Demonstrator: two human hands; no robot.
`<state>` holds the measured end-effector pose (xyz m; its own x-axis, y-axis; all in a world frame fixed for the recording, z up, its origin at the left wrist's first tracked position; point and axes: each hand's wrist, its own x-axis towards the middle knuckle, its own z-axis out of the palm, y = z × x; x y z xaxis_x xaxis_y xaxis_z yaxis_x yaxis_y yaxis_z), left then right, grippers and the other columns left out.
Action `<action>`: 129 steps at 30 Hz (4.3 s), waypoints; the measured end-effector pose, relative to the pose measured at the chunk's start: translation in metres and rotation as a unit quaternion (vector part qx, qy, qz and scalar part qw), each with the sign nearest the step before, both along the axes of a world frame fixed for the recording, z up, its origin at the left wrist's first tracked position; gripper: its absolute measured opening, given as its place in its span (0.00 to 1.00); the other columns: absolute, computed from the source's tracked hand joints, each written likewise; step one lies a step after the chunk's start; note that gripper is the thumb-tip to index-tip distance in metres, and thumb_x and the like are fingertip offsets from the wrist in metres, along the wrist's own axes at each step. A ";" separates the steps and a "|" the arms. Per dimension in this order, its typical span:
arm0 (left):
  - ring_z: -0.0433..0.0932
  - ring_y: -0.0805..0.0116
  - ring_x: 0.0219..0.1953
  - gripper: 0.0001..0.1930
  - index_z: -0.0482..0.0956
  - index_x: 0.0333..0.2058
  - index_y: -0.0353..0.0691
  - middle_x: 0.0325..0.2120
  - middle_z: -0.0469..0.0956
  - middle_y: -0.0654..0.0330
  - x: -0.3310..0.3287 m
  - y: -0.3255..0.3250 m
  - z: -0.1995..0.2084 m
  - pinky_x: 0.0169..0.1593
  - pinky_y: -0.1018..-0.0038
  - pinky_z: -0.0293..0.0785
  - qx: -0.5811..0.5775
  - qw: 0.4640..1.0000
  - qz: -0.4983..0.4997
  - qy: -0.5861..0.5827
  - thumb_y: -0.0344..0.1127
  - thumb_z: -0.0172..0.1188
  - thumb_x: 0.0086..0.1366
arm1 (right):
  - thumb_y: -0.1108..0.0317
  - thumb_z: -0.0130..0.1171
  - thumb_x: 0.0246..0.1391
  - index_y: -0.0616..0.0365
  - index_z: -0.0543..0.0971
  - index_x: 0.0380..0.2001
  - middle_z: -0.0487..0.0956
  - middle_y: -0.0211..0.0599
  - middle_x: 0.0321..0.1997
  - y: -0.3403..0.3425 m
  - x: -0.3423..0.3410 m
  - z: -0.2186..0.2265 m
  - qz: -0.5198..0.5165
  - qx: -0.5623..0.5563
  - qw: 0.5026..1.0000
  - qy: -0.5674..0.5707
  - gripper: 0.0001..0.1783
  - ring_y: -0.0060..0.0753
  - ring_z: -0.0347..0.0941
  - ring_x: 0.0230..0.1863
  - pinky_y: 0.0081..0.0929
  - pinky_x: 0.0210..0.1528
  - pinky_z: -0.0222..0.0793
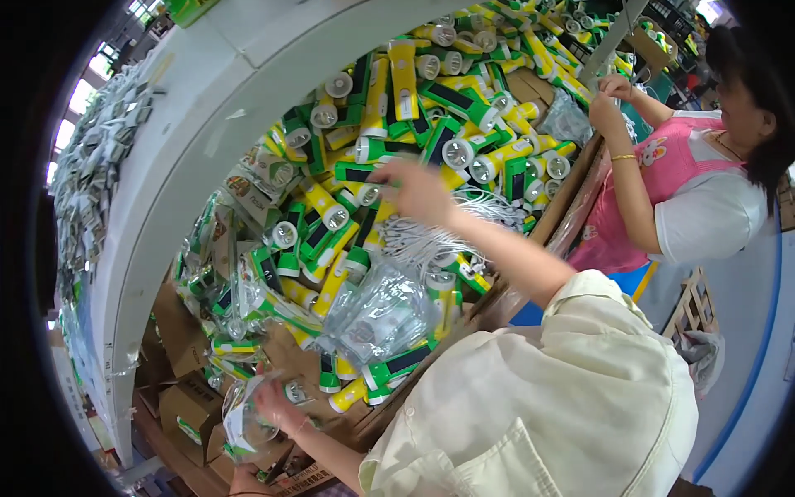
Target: Packing individual flashlights and accompanying cords into plastic bags at an assembly line.
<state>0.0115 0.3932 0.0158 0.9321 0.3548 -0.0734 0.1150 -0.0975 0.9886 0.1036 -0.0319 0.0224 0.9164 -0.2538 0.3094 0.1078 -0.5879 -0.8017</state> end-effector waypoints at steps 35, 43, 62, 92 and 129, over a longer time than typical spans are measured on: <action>0.53 0.53 0.63 0.23 0.69 0.52 0.49 0.62 0.56 0.57 0.036 -0.271 -0.017 0.61 0.44 0.50 -0.642 0.678 -0.265 0.241 0.42 0.59 0.57 | 0.85 0.57 0.40 0.48 0.68 0.41 0.66 0.39 0.39 -0.069 -0.105 0.039 0.289 -0.045 0.940 -0.174 0.25 0.49 0.74 0.41 0.49 0.48 0.71; 0.55 0.51 0.62 0.16 0.71 0.47 0.48 0.59 0.59 0.56 0.025 -0.291 0.011 0.63 0.45 0.49 -0.666 0.710 -0.177 0.148 0.38 0.57 0.60 | 0.75 0.69 0.37 0.54 0.70 0.46 0.69 0.44 0.43 -0.044 -0.108 0.041 0.139 -0.024 0.976 -0.164 0.29 0.47 0.73 0.45 0.37 0.47 0.71; 0.57 0.50 0.59 0.14 0.67 0.44 0.33 0.53 0.59 0.44 0.010 -0.278 0.024 0.65 0.46 0.47 -0.785 0.581 -0.004 0.213 0.30 0.55 0.61 | 0.79 0.62 0.42 0.60 0.76 0.27 0.75 0.33 0.34 -0.033 -0.131 0.065 -0.032 0.074 0.983 -0.164 0.06 0.28 0.70 0.34 0.22 0.33 0.67; 0.65 0.54 0.55 0.17 0.70 0.45 0.30 0.49 0.69 0.48 -0.011 -0.245 -0.002 0.60 0.52 0.59 -0.622 0.762 -0.174 0.040 0.28 0.57 0.56 | 0.72 0.63 0.42 0.55 0.81 0.34 0.77 0.34 0.32 -0.122 -0.266 0.004 -0.274 -0.168 0.947 0.003 0.11 0.26 0.72 0.22 0.21 0.23 0.66; 0.68 0.54 0.16 0.08 0.78 0.29 0.34 0.16 0.71 0.45 -0.041 -0.141 0.042 0.24 0.68 0.66 0.323 0.940 -0.108 0.011 0.33 0.56 0.57 | 0.64 0.59 0.44 0.48 0.66 0.48 0.77 0.35 0.33 0.097 -0.077 0.011 0.425 -0.282 0.860 -0.017 0.25 0.42 0.76 0.27 0.36 0.24 0.70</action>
